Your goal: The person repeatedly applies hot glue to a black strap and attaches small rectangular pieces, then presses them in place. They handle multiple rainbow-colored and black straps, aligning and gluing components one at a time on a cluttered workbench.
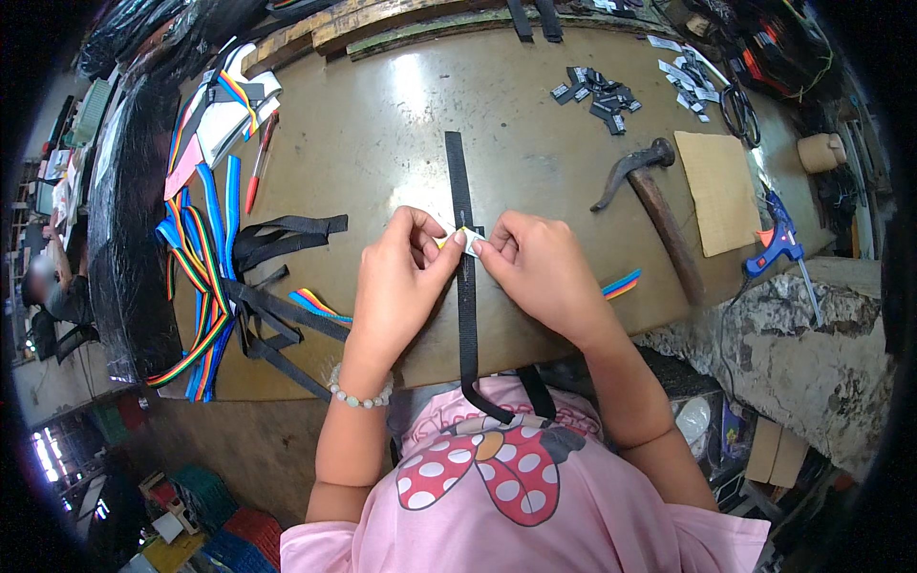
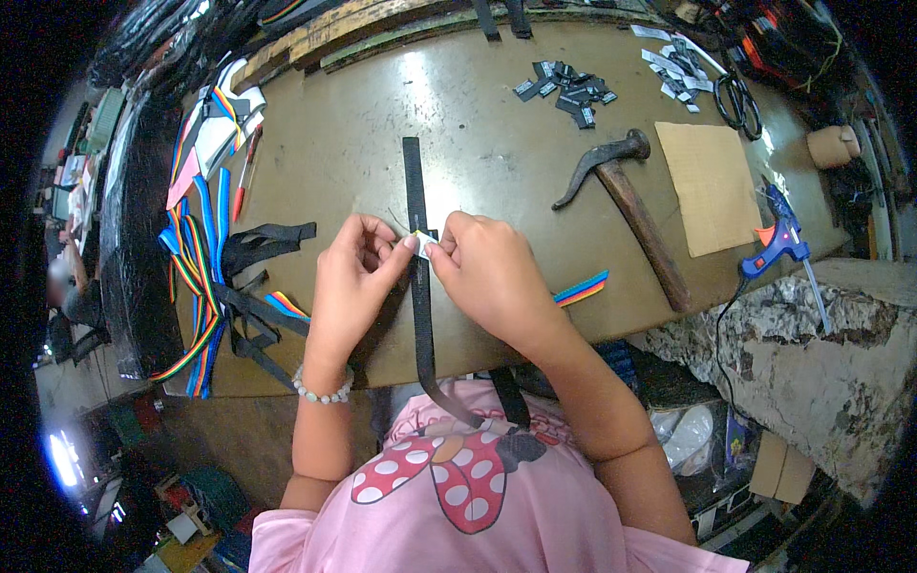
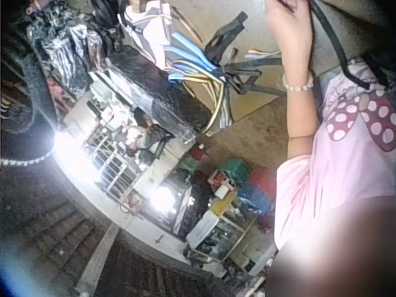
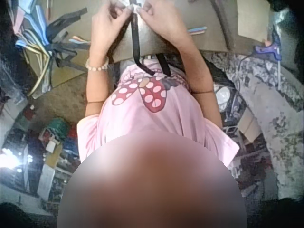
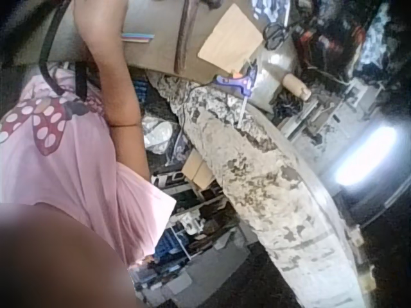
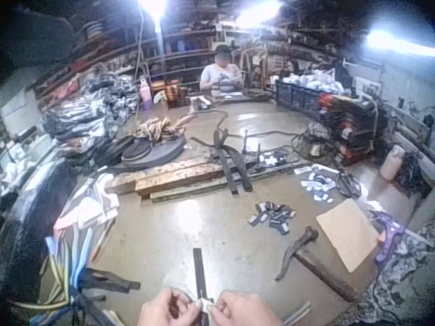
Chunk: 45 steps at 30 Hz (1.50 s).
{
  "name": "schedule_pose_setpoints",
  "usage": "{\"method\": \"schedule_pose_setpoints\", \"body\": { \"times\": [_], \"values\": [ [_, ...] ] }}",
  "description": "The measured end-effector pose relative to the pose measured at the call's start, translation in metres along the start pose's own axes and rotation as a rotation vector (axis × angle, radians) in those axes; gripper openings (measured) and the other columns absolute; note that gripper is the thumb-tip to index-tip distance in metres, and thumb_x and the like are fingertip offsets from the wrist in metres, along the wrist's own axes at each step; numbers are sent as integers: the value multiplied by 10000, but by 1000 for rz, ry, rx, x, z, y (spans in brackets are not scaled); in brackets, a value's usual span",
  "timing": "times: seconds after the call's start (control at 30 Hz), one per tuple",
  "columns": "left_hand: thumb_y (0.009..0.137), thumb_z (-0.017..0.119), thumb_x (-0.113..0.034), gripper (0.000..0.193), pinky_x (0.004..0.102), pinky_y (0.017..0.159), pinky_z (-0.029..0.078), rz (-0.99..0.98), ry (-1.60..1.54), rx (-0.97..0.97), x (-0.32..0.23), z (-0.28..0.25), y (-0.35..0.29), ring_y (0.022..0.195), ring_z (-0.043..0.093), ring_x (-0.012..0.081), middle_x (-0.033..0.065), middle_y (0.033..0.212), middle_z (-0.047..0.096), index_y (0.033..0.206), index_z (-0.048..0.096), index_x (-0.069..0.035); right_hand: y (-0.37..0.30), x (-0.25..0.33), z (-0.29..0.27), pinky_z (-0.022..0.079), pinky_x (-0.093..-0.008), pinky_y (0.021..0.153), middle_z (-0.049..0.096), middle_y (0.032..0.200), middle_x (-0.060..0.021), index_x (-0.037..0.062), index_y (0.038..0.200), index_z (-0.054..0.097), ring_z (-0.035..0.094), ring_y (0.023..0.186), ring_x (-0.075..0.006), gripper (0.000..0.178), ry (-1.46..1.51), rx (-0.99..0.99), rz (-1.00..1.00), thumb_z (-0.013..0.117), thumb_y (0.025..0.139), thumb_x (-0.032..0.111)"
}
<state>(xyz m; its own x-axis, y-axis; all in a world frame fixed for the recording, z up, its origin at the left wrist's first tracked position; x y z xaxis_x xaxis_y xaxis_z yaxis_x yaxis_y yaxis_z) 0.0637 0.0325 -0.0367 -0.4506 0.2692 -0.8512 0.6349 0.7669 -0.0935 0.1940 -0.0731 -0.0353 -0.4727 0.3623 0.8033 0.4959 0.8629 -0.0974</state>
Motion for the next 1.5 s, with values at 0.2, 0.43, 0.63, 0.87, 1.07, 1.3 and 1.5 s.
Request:
{"method": "schedule_pose_setpoints", "body": {
  "times": [0.2, 0.43, 0.63, 0.87, 1.07, 1.3, 1.5],
  "values": [
    [827, 772, -155, 240, 293, 537, 458, 37, 56, 4, 1, 1, 1, 537, 556, 131, 62, 619, 597, 874, 595, -1, -5, -2, 4, 508, -461, 662, 628, 803, -193, 0, 866, 628, 644, 742, -389, 157, 5, -55, 3, 693, 854, 142],
    [836, 754, -129, 204, 267, 560, 453, 23, -22, 65, 6, -1, 1, 579, 552, 120, 54, 687, 607, 938, 629, -2, -27, 0, 16, 516, -435, 680, 552, 882, -125, 45, 959, 659, 638, 800, -335, 94, -111, -227, -199, 660, 882, 97],
    [772, 736, 24, 282, 244, 624, 475, 289, 50, 228, 0, -20, -16, 729, 563, 111, 53, 962, 565, 1041, 666, -28, -24, -2, 17, 524, -429, 693, 547, 897, -125, 23, 965, 648, 643, 817, -324, 105, -158, -219, -246, 638, 878, 80],
    [765, 749, 15, 173, 268, 619, 485, 366, 80, 60, 6, -8, -17, 681, 576, 146, 75, 862, 602, 923, 680, -3, -24, 1, 15, 528, -435, 688, 545, 905, -133, 22, 928, 637, 648, 825, -329, 81, -214, -177, -267, 608, 872, 72],
    [787, 742, -15, 128, 293, 611, 480, 248, 57, -62, 4, 1, -9, 661, 579, 167, 93, 798, 610, 897, 680, 7, -25, 0, 18, 519, -412, 653, 590, 889, -121, 33, 975, 695, 650, 741, -323, 120, -247, -249, -282, 678, 858, 53],
    [775, 756, -52, 161, 341, 621, 480, 90, 35, -53, 8, 3, -3, 657, 586, 215, 103, 739, 603, 894, 666, 8, -4, 11, -4, 533, -418, 704, 587, 934, -147, 26, 968, 656, 650, 807, -333, 166, -156, -96, -307, 668, 803, 47],
    [802, 760, -138, 190, 394, 650, 489, 159, 151, -81, 6, 4, -7, 704, 613, 285, 128, 771, 606, 881, 642, -12, 66, 0, -9, 521, -312, 610, 672, 842, -118, -4, 946, 725, 657, 710, -175, 185, 99, 189, -242, 658, 779, -47]
  ]
}}
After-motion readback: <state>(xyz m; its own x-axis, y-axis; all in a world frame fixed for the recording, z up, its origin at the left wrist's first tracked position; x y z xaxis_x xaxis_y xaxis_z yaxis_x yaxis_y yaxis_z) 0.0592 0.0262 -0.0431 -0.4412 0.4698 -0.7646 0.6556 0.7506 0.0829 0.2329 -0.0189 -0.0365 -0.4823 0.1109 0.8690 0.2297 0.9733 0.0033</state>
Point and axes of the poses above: each hand's wrist, its own y-axis towards the middle knuckle, its own z-axis out of the palm, x = y × z, the point moved 2 cm from there along y, towards the middle knuckle
